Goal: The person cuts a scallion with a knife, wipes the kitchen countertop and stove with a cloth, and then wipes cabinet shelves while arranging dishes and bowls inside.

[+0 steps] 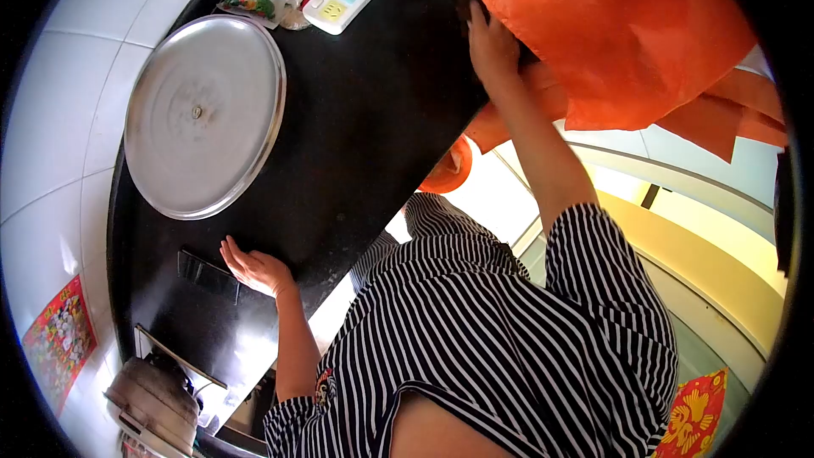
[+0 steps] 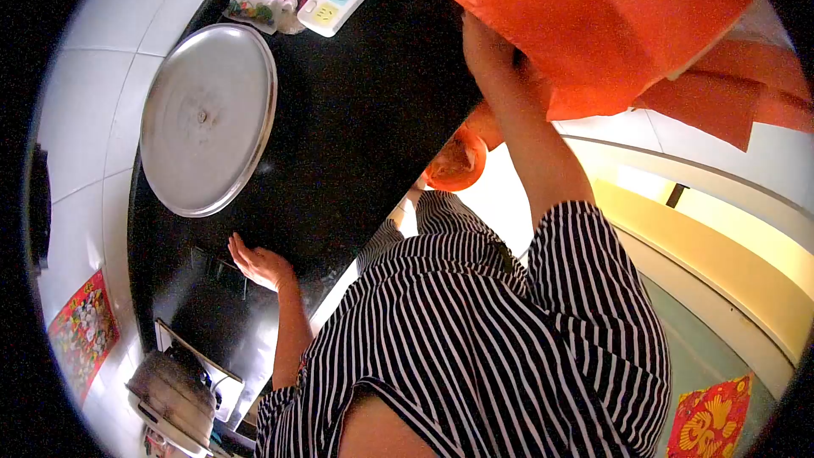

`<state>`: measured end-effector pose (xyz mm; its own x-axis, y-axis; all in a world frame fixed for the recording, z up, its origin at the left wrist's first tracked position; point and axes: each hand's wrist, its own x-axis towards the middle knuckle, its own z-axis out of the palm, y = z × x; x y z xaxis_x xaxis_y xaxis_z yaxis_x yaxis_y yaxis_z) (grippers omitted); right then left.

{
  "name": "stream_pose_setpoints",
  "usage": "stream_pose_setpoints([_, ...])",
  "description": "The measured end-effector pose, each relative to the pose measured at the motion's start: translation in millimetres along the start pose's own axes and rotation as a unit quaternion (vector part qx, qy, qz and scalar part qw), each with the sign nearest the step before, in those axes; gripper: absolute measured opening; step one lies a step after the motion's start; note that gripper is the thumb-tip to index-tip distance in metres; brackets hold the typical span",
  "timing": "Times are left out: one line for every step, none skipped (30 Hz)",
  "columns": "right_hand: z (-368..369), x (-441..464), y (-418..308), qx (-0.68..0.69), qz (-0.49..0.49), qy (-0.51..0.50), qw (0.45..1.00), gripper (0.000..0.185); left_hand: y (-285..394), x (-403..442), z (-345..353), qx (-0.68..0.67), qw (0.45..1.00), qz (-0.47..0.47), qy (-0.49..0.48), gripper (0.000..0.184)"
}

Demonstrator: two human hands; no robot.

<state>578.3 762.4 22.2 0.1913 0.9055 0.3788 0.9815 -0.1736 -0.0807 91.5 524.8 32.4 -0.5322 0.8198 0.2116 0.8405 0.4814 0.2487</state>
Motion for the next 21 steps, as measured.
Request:
stream_pose_setpoints([-0.8, -16.4, 8.6, -0.040, 0.001, 0.069, 0.997, 0.044, 1.2, 0.3, 0.9, -0.005, 1.000, -0.001, 0.000, 0.049])
stream_pose_setpoints([-6.2, -37.8, 16.3, -0.045, 0.054, 0.006, 0.998, 0.043, 0.7, 0.0, 1.0, 0.004, 1.000, 0.003, 0.002, 0.049])
stream_pose_setpoints([-17.0, -59.7, 21.0, -0.049, 0.106, -0.057, 0.992, 0.042, -0.6, -0.6, 1.0, 0.014, 1.000, 0.005, 0.005, 0.048])
stream_pose_setpoints([-46.0, -70.6, 16.4, 0.135, 0.249, -0.111, 0.953, 0.038, -2.1, -0.3, 1.7, 0.012, 1.000, 0.002, 0.006, 0.048])
stream_pose_setpoints([-63.1, -85.3, 24.5, 0.136, 0.241, -0.228, 0.933, 0.036, -3.8, 0.7, 2.6, 0.011, 1.000, 0.005, 0.006, 0.048])
stream_pose_setpoints([-80.1, -100.0, 32.8, 0.135, 0.223, -0.343, 0.902, 0.035, -4.9, 0.8, 2.8, 0.012, 1.000, 0.010, 0.005, 0.048])
stream_pose_setpoints([-84.9, -118.2, 49.8, -0.054, 0.049, -0.496, 0.865, 0.035, -5.2, 0.3, 2.9, 0.011, 1.000, 0.008, 0.006, 0.048])
stream_pose_setpoints([-115.4, -116.3, 32.4, 0.008, 0.095, -0.475, 0.875, 0.037, -5.0, 0.1, 3.3, 0.010, 1.000, 0.015, 0.009, 0.049])
stream_pose_setpoints([-141.1, -108.6, 14.6, 0.072, 0.137, -0.452, 0.878, 0.039, -5.5, -0.5, 2.9, 0.012, 1.000, 0.020, 0.013, 0.049])
stream_pose_setpoints([-137.5, -114.0, 9.3, 0.146, 0.141, -0.278, 0.939, 0.039, -4.1, -0.5, 1.3, 0.017, 1.000, 0.017, 0.015, 0.049])
stream_pose_setpoints([-135.5, -113.3, 7.8, 0.149, 0.140, -0.285, 0.937, 0.039, -1.1, -0.3, -0.7, 0.014, 1.000, 0.021, 0.015, 0.049])
stream_pose_setpoints([-130.9, -104.9, 6.0, 0.194, 0.107, -0.144, 0.964, 0.040, 0.4, 0.2, -2.0, 0.010, 0.999, 0.026, 0.015, 0.050])
stream_pose_setpoints([-126.2, -93.1, 1.3, 0.234, 0.073, 0.001, 0.970, 0.042, -0.9, 0.0, -2.2, 0.015, 0.999, 0.024, 0.015, 0.050])
stream_pose_setpoints([-115.1, -82.2, -0.2, 0.237, 0.071, 0.000, 0.969, 0.042, -2.2, -0.1, -0.9, 0.016, 0.999, 0.029, 0.022, 0.050])
stream_pose_setpoints([-101.8, -67.3, -1.5, 0.147, -0.009, -0.013, 0.989, 0.042, -2.1, 0.1, 0.9, 0.017, 0.999, 0.032, 0.030, 0.050])
stream_pose_setpoints([-87.3, -52.4, -4.3, 0.057, -0.090, -0.026, 0.994, 0.043, -0.1, 0.3, -0.1, 0.020, 0.998, 0.043, 0.045, 0.048])
stream_pose_setpoints([-69.0, -42.0, -4.7, 0.065, -0.098, -0.029, 0.993, 0.043, 1.9, 1.0, 0.6, 0.027, 0.998, 0.035, 0.048, 0.048])
stream_pose_setpoints([-45.4, -34.4, -3.7, 0.050, -0.133, -0.017, 0.990, 0.041, 2.3, 3.2, 1.2, -0.006, 0.998, 0.041, 0.048, 0.046])
stream_pose_setpoints([-23.2, -25.6, -6.9, 0.042, -0.171, -0.005, 0.984, 0.041, 0.1, 6.1, -0.8, -0.033, 0.997, 0.045, 0.053, 0.044])
stream_pose_setpoints([-10.7, -10.4, -2.7, 0.084, -0.181, -0.021, 0.980, 0.041, 1.3, 7.9, -3.9, -0.028, 0.997, 0.043, 0.055, 0.043])
stream_pose_setpoints([-13.0, -8.6, -15.0, 0.072, -0.136, -0.026, 0.988, 0.042, 2.6, 9.0, -5.9, -0.021, 0.997, 0.041, 0.057, 0.041])
